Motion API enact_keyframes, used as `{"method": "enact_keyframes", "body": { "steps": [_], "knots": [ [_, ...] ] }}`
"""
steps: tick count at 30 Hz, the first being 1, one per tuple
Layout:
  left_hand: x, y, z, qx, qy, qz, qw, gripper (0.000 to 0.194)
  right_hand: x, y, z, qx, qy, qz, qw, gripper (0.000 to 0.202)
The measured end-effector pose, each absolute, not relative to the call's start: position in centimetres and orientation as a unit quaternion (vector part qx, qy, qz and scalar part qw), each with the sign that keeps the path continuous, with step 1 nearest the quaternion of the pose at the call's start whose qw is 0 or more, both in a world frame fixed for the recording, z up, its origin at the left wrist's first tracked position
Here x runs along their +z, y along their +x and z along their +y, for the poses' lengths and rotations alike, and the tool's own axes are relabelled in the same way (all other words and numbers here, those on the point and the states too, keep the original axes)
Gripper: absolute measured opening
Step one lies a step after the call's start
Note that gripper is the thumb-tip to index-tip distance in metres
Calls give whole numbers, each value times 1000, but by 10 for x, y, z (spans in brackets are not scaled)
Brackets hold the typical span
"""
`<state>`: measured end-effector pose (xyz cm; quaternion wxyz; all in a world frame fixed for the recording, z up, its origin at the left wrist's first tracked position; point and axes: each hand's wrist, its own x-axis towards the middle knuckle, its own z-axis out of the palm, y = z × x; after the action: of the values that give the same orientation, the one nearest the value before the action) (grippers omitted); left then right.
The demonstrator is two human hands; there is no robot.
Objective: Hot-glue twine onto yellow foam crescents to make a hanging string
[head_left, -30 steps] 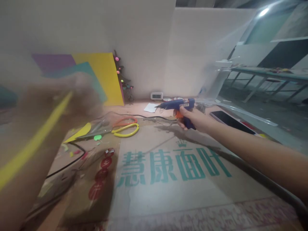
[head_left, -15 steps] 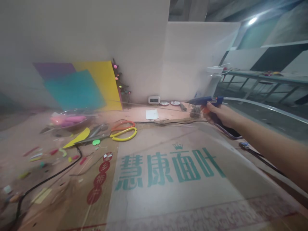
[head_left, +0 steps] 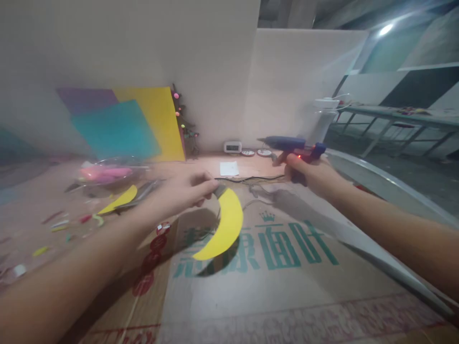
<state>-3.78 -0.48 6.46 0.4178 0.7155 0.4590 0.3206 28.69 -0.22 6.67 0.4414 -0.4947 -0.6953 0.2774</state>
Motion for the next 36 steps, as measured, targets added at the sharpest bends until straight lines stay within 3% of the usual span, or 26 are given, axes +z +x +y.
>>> {"method": "enact_keyframes", "body": {
  "steps": [7, 13, 18, 21, 28, 31, 36],
  "knots": [
    [-1, -12, -1, 362, 669, 470, 448, 34, 21, 254, -17, 277, -485, -735, 384, 50],
    [1, -11, -5, 366, 652, 477, 462, 30, -1, 254, -31, 279, -550, -715, 330, 42],
    [2, -10, -7, 331, 688, 430, 481, 27, 11, 243, -28, 292, -526, -711, 365, 28],
    [1, -10, -8, 298, 729, 386, 481, 29, 19, 232, -27, 363, -490, -699, 374, 17],
    [2, -8, -9, 300, 713, 392, 498, 29, 12, 221, -34, 550, -421, -641, 331, 25],
    [3, -8, -10, 303, 702, 411, 496, 31, 11, 223, -37, 541, -413, -632, 371, 27],
    [2, -9, -3, 350, 685, 463, 439, 32, 9, 225, -40, 518, -427, -644, 366, 24]
  ]
}}
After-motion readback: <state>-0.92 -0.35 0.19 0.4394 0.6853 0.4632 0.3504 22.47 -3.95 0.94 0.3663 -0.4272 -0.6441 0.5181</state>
